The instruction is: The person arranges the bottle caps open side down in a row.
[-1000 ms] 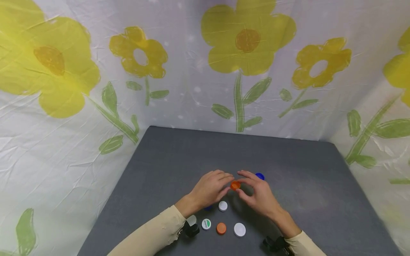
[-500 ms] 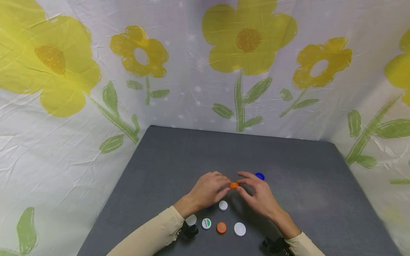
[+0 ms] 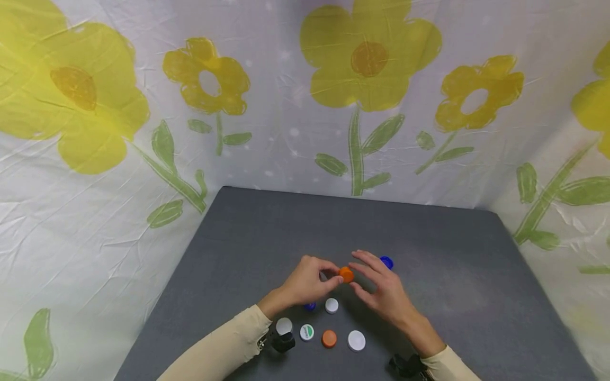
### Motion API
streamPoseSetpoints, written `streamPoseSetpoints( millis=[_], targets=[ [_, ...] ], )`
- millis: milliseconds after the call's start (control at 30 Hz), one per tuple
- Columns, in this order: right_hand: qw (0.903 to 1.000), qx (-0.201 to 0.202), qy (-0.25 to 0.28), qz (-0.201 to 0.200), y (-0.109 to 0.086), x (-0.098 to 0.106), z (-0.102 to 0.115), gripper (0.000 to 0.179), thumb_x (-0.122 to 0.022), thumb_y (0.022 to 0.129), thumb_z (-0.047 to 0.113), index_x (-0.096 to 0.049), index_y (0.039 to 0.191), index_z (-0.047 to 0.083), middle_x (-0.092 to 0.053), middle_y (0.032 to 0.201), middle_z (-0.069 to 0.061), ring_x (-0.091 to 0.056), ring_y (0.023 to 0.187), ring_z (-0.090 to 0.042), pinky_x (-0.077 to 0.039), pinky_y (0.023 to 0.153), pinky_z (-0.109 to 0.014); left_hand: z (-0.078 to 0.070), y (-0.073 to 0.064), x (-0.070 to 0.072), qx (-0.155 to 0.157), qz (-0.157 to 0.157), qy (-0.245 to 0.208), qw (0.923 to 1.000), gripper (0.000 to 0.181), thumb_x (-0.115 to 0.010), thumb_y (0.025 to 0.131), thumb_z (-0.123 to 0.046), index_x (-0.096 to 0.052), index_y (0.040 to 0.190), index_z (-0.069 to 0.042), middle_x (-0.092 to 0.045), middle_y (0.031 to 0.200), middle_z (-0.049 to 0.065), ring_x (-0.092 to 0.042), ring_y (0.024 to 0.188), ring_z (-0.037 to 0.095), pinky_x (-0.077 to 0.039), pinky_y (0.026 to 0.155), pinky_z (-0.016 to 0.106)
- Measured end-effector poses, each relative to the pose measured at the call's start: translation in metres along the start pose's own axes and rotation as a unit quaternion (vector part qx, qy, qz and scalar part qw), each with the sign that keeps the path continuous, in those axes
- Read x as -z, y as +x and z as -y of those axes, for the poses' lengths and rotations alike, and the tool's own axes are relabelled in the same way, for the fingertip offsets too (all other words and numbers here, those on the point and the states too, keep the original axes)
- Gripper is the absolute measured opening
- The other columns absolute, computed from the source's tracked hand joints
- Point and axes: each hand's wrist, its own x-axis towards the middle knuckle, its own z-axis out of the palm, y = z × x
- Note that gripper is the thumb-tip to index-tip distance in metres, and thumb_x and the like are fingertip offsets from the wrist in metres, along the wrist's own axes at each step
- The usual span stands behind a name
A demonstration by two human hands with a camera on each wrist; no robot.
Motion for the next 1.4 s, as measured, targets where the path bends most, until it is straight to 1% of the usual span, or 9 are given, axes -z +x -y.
streamPoseSetpoints(
  millis=[233,400,500,567,667,800,1000,1167,1400],
  targets=[
    [0.9998,0.018,0.001,0.004,-0.004,-0.002,-0.001,0.049,-0.093,0.08,0.005,-0.078,0.127,0.005,-0.069,0.145,-0.018,-0.063,0.138,-0.039,-0.031,0.125,-0.014,-0.001,0.0,0.003,0.025,0.046,-0.016,0.9985,0.021,-0.074,0.103,-0.028,-0.085,0.109,-0.012,-0.084,0.1,0.0,-0.072,0.083,0.002,-0.057,0.074,0.02],
    [0.9999,-0.002,-0.008,0.01,-0.006,0.002,-0.002,0.044,-0.093,0.082,0.008,-0.079,0.123,0.006,-0.07,0.145,-0.015,-0.064,0.138,-0.039,-0.028,0.125,-0.013,-0.001,0.002,-0.001,-0.039,0.013,0.045,0.9982,0.022,-0.076,0.102,-0.024,-0.083,0.117,-0.009,-0.084,0.108,0.004,-0.076,0.088,0.01,-0.058,0.076,0.021],
    [0.9997,-0.017,-0.016,0.011,-0.007,0.006,-0.002,0.042,-0.094,0.081,0.007,-0.08,0.121,0.008,-0.071,0.143,-0.013,-0.065,0.137,-0.038,-0.032,0.124,-0.013,-0.004,0.002,-0.005,-0.086,-0.016,0.095,0.9917,0.023,-0.081,0.099,-0.021,-0.082,0.119,-0.01,-0.084,0.112,0.006,-0.077,0.094,0.015,-0.061,0.081,0.027],
    [0.9994,-0.021,-0.024,0.012,-0.008,0.007,-0.002,0.041,-0.094,0.081,0.007,-0.081,0.119,0.01,-0.072,0.142,-0.012,-0.066,0.136,-0.037,-0.041,0.121,-0.02,-0.006,0.003,-0.006,-0.103,-0.023,0.122,0.9869,0.023,-0.083,0.097,-0.02,-0.083,0.118,-0.011,-0.084,0.111,0.005,-0.077,0.096,0.016,-0.062,0.084,0.031],
    [0.9991,-0.016,-0.036,0.013,-0.009,0.009,-0.002,0.038,-0.095,0.08,0.008,-0.082,0.116,0.009,-0.073,0.14,-0.012,-0.068,0.133,-0.037,-0.057,0.109,-0.039,-0.007,0.005,-0.009,-0.115,-0.018,0.161,0.9801,0.023,-0.085,0.095,-0.021,-0.083,0.116,-0.012,-0.084,0.111,0.003,-0.077,0.1,0.016,-0.063,0.088,0.035],
    [0.9986,-0.017,-0.044,0.026,-0.011,0.011,-0.001,0.034,-0.096,0.079,0.01,-0.082,0.11,0.007,-0.074,0.137,-0.013,-0.07,0.13,-0.037,-0.061,0.096,-0.056,-0.01,0.006,-0.013,-0.116,0.005,0.209,0.971,0.023,-0.086,0.096,-0.025,-0.083,0.117,-0.015,-0.084,0.112,-0.004,-0.076,0.104,0.015,-0.062,0.09,0.034],
    [0.9963,-0.023,-0.054,0.064,-0.017,0.015,0.001,0.031,-0.096,0.08,0.013,-0.083,0.107,0.007,-0.075,0.134,-0.016,-0.072,0.126,-0.037,-0.062,0.094,-0.056,-0.013,0.007,-0.019,-0.119,0.045,0.25,0.96,0.021,-0.085,0.097,-0.03,-0.084,0.115,-0.018,-0.083,0.111,-0.007,-0.075,0.1,0.014,-0.06,0.086,0.031],
    [0.9928,-0.033,-0.066,0.094,-0.023,0.011,0.003,0.027,-0.094,0.083,0.016,-0.084,0.107,0.008,-0.075,0.134,-0.013,-0.072,0.127,-0.036,-0.062,0.097,-0.055,-0.013,0.007,-0.024,-0.12,0.078,0.296,0.9443,0.018,-0.085,0.096,-0.033,-0.085,0.111,-0.022,-0.083,0.108,-0.011,-0.073,0.095,0.012,-0.059,0.081,0.031],
    [0.9862,-0.064,-0.073,0.134,-0.031,0.008,0.006,0.026,-0.093,0.085,0.017,-0.085,0.107,0.007,-0.074,0.135,-0.013,-0.071,0.129,-0.036,-0.061,0.099,-0.053,-0.01,0.004,-0.033,-0.131,0.098,0.317,0.9342,0.01,-0.086,0.095,-0.034,-0.085,0.101,-0.026,-0.081,0.096,-0.012,-0.071,0.087,0.012,-0.056,0.076,0.034]
  ],
)
